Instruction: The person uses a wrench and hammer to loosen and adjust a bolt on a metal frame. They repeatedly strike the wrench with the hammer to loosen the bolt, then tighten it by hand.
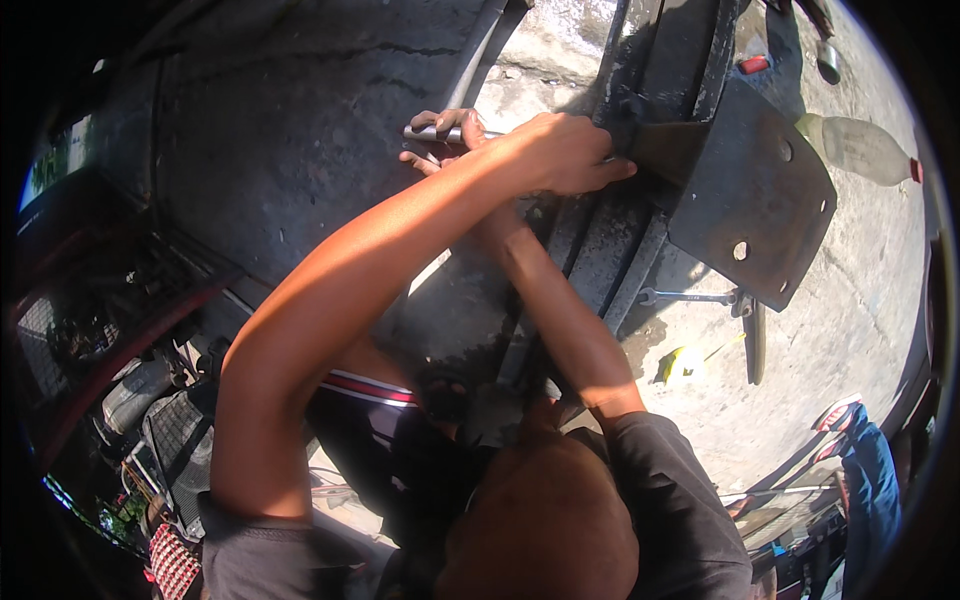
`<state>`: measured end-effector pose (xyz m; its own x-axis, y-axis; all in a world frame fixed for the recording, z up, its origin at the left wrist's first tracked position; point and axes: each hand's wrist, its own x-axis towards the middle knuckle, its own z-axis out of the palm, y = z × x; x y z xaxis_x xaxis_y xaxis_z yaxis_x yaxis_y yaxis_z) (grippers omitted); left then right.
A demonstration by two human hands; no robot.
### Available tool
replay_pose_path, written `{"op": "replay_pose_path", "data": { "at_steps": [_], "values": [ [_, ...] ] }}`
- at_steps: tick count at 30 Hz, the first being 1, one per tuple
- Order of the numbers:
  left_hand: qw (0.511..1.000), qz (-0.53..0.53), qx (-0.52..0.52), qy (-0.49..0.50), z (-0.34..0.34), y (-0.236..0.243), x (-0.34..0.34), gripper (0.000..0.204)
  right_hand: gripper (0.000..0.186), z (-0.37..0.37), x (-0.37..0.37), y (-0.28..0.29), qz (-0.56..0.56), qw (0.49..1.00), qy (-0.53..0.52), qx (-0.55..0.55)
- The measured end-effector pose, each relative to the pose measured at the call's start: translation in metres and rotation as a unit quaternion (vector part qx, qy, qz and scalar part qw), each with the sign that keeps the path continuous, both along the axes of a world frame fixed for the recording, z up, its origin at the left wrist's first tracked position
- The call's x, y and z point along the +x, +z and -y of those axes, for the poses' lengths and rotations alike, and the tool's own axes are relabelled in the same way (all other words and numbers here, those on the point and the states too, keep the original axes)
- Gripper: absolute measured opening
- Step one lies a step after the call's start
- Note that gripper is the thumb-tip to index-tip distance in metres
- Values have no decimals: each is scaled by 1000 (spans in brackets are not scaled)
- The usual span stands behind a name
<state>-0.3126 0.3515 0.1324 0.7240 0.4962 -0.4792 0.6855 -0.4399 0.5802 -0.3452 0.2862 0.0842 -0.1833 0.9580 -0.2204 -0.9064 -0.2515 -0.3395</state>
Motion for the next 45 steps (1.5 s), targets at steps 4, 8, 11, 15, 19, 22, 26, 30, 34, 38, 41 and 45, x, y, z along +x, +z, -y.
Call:
{"op": "replay_pose_path", "data": {
  "at_steps": [4, 8, 11, 15, 19, 22, 26, 30, 34, 38, 41, 45],
  "values": [
    [995, -21, 53, -82, -11, -3, 11, 70, 31, -24, 1, -19, -76, 994, -66, 37],
    [976, -7, 104, -189, -19, -14, 25, 68, 37, -57, 21, -24, -198, 967, -159, 17],
    [975, -41, 87, -201, -30, -8, 31, 67, 34, -75, 23, -41, -201, 962, -179, 38],
    [979, -73, 38, -187, -35, -5, 28, 71, 33, -75, 22, -68, -135, 970, -188, 68],
    [995, -11, -53, -85, -27, -19, 7, 72, 46, -46, -4, -38, -32, 979, -201, 17],
    [992, 7, -125, -30, -17, -19, 1, 73, 54, -28, -7, -45, -47, 984, -149, -85],
    [997, -52, -59, -23, -10, -15, 12, 71, 57, -34, -11, -40, -136, 969, -206, -5],
    [999, -4, -41, -23, -10, -12, 16, 66, 56, -40, -6, -38, -157, 965, -209, 26],
    [999, 6, 27, -27, 1, -17, 11, 53, 57, -40, -14, -22, -246, 944, -216, 52],
    [998, -44, 13, -30, 5, -11, 13, 40, 54, -35, -8, -15, -237, 951, -196, 16],
    [999, -40, 18, -22, 6, -9, 12, 39, 50, -34, -10, -17, -229, 951, -203, -40],
    [999, 6, 38, -3, 10, -20, 3, 46, 49, -31, -15, -16, -205, 959, -185, -58]
  ]
}}
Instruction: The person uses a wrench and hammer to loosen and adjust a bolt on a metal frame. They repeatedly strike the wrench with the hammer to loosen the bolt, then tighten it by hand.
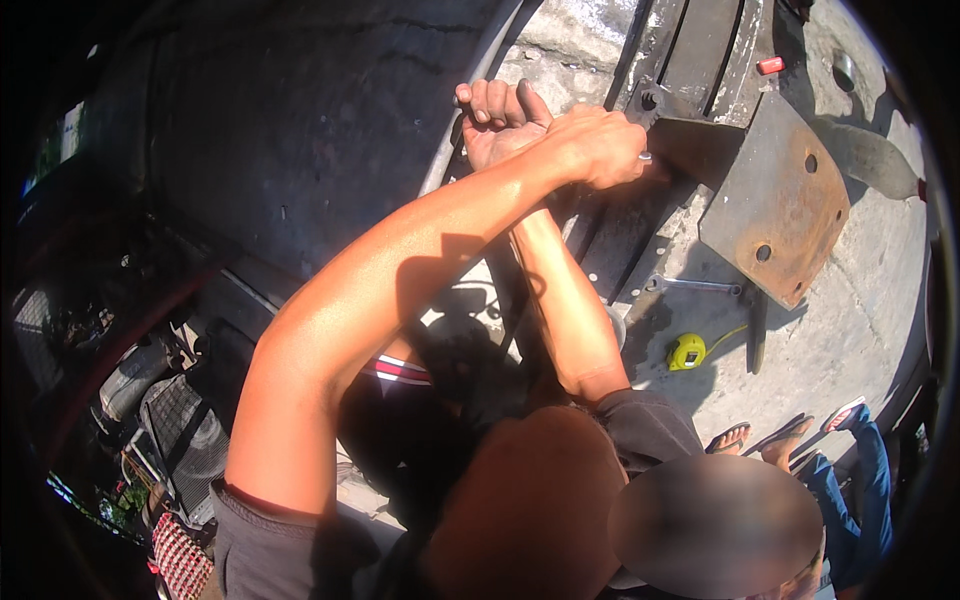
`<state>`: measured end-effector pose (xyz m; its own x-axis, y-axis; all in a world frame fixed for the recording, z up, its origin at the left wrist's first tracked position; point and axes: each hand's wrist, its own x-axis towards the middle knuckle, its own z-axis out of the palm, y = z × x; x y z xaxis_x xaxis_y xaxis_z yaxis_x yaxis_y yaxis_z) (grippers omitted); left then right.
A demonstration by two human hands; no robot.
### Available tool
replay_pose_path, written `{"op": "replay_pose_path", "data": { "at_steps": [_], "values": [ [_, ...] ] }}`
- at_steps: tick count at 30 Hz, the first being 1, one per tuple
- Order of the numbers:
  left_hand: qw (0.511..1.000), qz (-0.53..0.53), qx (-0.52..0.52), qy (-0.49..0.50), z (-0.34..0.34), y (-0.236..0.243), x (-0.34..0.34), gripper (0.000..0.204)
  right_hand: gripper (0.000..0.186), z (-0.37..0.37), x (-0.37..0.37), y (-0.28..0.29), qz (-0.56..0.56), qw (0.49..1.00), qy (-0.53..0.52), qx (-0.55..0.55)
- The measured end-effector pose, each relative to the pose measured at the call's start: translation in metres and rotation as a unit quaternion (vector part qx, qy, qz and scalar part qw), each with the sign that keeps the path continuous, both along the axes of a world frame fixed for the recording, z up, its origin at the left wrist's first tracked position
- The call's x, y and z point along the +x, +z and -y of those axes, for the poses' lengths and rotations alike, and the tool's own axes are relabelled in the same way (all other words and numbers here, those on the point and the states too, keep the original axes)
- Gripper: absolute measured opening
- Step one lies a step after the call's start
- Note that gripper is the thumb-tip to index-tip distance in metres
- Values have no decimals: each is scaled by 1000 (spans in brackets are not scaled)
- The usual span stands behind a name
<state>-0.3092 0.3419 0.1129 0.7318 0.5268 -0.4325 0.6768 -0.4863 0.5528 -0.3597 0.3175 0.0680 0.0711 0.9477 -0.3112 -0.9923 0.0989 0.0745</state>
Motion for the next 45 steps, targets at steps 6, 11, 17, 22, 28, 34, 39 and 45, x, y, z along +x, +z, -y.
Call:
{"op": "replay_pose_path", "data": {
  "at_steps": [6, 11, 17, 22, 28, 34, 39, 45],
  "values": [
    [988, -11, -53, 142, 24, 0, 8, 62, 51, 44, 9, -21, 46, 992, 96, 70],
    [947, 2, -80, 310, 58, -3, 18, 61, 50, 101, 36, -19, 53, 969, 234, 65],
    [870, 49, -98, 481, 92, -5, 45, 61, 43, 152, 86, -33, -87, 923, 374, 21],
    [804, 12, -179, 567, 105, 2, 68, 55, 31, 174, 146, -28, 83, 837, 530, -108],
    [796, 9, -216, 565, 117, -14, 77, 45, 25, 187, 169, -25, 265, 765, 563, -165],
    [829, 67, -210, 514, 118, -19, 74, 48, 20, 237, 149, -75, 78, 924, 361, -97],
    [905, 99, -132, 392, 92, -5, 31, 38, 51, 176, 75, -37, -68, 948, 296, -96],
    [946, 85, -85, 299, 62, -9, 9, 64, 12, 136, 26, -33, -96, 945, 220, -224]
  ]
}}
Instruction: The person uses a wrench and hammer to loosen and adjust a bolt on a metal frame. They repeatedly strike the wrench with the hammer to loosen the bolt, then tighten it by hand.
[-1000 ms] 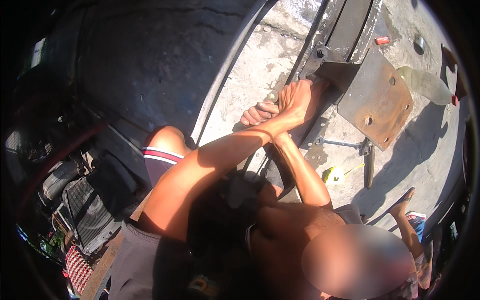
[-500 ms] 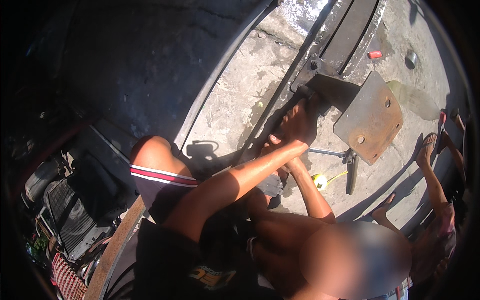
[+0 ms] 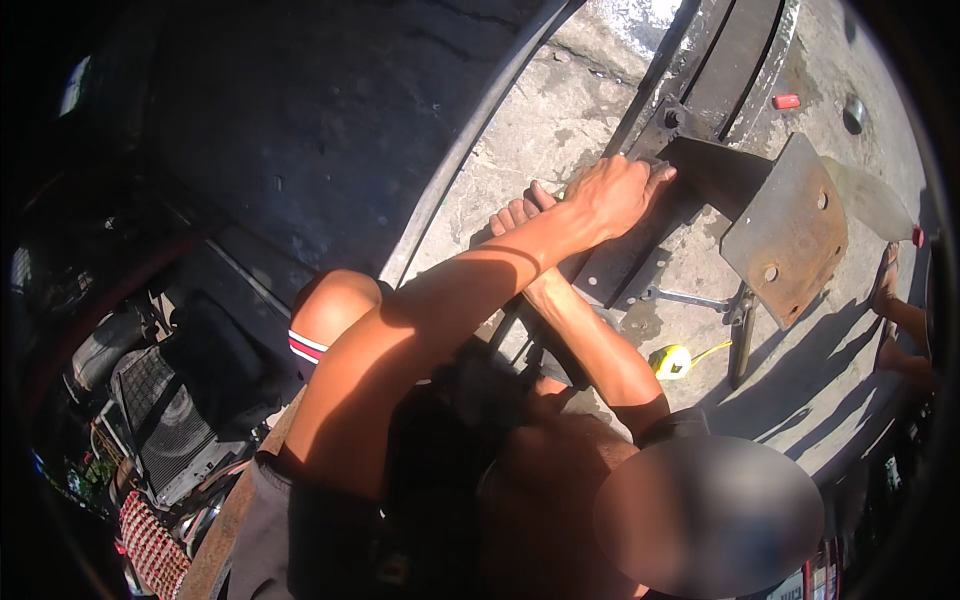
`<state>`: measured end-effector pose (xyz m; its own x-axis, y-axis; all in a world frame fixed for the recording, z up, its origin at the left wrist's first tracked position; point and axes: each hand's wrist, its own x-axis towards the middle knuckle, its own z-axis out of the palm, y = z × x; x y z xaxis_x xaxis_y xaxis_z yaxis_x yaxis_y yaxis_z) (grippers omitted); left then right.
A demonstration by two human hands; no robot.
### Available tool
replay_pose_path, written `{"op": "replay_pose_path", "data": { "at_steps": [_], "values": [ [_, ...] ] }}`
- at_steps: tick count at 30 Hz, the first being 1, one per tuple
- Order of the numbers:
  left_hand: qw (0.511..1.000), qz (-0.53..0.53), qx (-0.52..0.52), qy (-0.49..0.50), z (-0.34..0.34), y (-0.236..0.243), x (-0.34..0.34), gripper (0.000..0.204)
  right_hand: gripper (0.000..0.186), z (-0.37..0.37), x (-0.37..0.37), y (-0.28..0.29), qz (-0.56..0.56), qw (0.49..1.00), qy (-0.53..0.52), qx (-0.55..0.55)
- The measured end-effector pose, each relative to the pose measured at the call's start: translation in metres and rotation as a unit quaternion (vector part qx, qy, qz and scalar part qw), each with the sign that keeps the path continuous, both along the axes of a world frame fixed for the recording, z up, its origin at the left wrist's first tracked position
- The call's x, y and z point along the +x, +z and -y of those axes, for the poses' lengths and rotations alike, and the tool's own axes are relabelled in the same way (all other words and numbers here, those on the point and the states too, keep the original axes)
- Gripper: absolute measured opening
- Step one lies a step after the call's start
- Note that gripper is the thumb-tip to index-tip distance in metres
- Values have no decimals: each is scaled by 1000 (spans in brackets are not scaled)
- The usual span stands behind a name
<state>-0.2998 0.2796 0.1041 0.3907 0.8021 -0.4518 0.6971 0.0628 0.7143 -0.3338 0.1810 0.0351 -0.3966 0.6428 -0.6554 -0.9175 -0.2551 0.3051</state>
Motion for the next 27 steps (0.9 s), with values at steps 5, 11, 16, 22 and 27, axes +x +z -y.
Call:
{"op": "replay_pose_path", "data": {
  "at_steps": [5, 11, 16, 22, 27],
  "values": [
    [997, 26, 63, -42, -7, -9, -9, 64, 23, -26, -8, 82, 139, 982, 102, -79],
    [928, 4, 109, -356, -72, -10, -11, 72, 43, -132, -43, -18, 59, 922, -257, 284],
    [784, -146, 149, -585, -121, 55, 11, 80, 46, -257, -13, 24, 234, 878, -374, 184],
    [902, -55, 40, -426, -97, -5, 1, 70, 39, -172, -28, 23, 119, 927, -263, 239],
    [965, 95, -111, -218, -56, -14, -25, 63, 42, -79, -42, -5, 1, 979, -87, 183]
  ]
}}
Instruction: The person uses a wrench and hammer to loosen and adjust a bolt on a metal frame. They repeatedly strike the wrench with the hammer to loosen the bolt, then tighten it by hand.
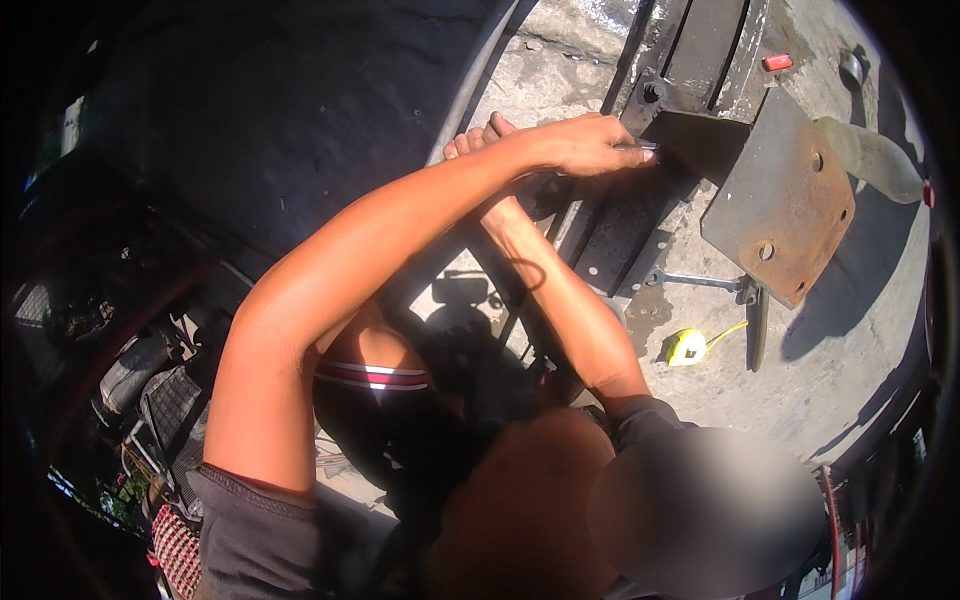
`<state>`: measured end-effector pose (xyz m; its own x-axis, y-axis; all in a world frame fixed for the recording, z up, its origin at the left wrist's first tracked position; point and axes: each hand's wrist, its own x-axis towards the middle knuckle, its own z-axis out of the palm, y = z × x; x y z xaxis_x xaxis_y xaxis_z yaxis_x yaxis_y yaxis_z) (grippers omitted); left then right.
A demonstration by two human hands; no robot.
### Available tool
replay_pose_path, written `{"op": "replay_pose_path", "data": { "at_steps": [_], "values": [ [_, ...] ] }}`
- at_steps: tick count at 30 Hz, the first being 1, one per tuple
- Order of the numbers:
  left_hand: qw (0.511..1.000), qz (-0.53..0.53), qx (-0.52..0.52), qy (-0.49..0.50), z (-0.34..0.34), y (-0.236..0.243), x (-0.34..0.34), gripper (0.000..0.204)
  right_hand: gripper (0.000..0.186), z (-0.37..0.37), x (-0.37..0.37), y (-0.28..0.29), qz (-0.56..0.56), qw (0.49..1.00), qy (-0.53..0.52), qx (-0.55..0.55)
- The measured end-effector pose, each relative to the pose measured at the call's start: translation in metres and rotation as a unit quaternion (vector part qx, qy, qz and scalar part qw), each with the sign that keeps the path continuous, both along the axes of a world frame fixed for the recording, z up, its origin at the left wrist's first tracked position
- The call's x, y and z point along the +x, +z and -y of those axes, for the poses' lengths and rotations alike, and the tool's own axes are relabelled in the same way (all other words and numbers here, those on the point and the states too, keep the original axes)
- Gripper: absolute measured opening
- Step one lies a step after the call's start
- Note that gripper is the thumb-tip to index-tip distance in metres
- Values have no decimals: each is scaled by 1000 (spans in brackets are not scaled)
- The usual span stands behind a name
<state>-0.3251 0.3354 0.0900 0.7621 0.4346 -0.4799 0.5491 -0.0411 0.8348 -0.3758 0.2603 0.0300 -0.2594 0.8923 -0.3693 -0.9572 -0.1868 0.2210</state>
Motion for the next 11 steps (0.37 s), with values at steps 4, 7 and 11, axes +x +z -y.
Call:
{"op": "replay_pose_path", "data": {
  "at_steps": [4, 7, 11],
  "values": [
    [963, 26, -54, 263, 59, -7, 14, 60, 22, 83, 48, 15, 269, 925, 186, -192],
    [903, 49, -37, 426, 97, -13, 52, 59, 31, 142, 135, -3, 202, 915, 343, -64],
    [735, 124, 5, 666, 127, -26, 124, 54, 27, 167, 262, -39, 464, 663, 583, 73]
  ]
}}
